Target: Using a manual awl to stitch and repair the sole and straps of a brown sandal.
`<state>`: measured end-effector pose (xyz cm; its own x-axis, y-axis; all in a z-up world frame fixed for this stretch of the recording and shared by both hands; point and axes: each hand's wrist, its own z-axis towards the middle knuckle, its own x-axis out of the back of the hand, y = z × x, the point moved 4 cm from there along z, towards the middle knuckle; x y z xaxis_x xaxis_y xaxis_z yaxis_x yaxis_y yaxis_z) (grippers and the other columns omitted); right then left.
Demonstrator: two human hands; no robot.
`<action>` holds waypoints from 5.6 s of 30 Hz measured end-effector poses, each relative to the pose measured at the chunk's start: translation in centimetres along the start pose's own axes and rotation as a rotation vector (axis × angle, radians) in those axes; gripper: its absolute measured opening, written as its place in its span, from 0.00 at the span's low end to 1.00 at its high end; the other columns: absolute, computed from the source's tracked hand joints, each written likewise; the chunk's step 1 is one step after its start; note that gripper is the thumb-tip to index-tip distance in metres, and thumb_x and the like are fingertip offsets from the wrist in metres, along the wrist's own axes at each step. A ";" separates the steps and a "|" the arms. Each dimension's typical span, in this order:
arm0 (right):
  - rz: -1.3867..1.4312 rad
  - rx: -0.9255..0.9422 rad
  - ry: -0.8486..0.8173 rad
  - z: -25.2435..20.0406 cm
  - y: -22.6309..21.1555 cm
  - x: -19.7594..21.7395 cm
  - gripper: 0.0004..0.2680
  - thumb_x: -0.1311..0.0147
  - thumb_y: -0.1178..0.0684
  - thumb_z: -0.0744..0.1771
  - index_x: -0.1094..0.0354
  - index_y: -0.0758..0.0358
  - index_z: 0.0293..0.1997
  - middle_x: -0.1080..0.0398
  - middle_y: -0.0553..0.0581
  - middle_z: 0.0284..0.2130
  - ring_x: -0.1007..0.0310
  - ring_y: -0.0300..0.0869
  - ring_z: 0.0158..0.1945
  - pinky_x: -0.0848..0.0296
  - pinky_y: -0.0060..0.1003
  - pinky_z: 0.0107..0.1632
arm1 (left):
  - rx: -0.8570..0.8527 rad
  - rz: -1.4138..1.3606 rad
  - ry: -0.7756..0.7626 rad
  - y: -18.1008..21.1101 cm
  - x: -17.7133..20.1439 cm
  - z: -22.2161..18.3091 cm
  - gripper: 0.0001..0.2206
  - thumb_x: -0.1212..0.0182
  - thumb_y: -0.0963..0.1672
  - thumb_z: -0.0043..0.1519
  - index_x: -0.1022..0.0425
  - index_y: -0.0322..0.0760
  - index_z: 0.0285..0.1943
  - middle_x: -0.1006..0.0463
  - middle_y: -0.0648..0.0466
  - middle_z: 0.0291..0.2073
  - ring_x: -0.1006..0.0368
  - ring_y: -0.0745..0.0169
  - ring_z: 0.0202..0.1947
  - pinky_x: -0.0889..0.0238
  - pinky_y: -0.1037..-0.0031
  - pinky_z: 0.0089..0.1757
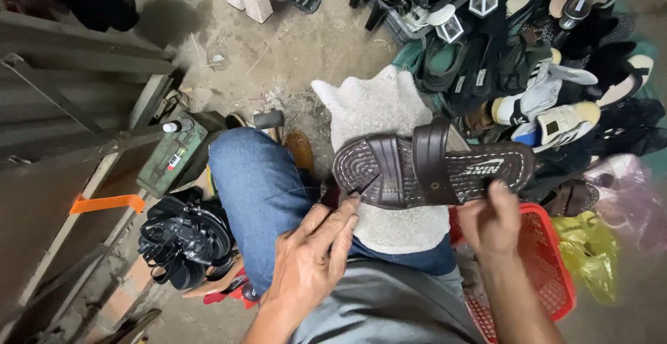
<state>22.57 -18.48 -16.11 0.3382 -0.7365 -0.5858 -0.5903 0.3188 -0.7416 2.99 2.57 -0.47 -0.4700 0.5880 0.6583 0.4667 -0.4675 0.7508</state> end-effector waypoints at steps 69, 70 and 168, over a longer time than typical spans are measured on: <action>-0.968 -0.100 -0.989 -1.7 4.3 -9.9 0.23 0.47 0.58 0.66 0.49 0.71 0.68 0.43 0.68 0.69 0.53 0.57 0.76 0.52 0.48 0.73 | 0.125 -0.163 -0.350 -3.6 -0.1 3.8 0.06 0.37 0.36 0.50 0.28 0.35 0.23 0.22 0.56 0.23 0.38 0.66 0.15 0.43 0.72 0.20; -0.967 -0.099 -0.988 -1.9 2.4 -12.5 0.23 0.47 0.58 0.66 0.49 0.71 0.68 0.43 0.68 0.69 0.53 0.57 0.76 0.52 0.48 0.73 | 0.124 -0.162 -0.351 -3.7 -0.4 3.8 0.06 0.37 0.36 0.50 0.28 0.35 0.23 0.22 0.56 0.23 0.38 0.66 0.15 0.43 0.72 0.20; -1.652 0.059 -1.162 -1.6 4.4 -12.4 0.12 0.48 0.48 0.65 0.26 0.49 0.52 0.24 0.58 0.53 0.20 0.50 0.51 0.20 0.48 0.48 | 0.590 0.263 -0.190 -14.2 8.2 -1.8 0.22 0.38 0.58 0.56 0.22 0.40 0.24 0.26 0.54 0.13 0.31 0.47 0.16 0.37 0.64 0.27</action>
<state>14.60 -8.89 -11.61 0.6570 0.3649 0.6597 0.7309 -0.0937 -0.6760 -8.83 12.82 -5.64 -0.1704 0.6348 0.7536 0.9040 -0.2037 0.3760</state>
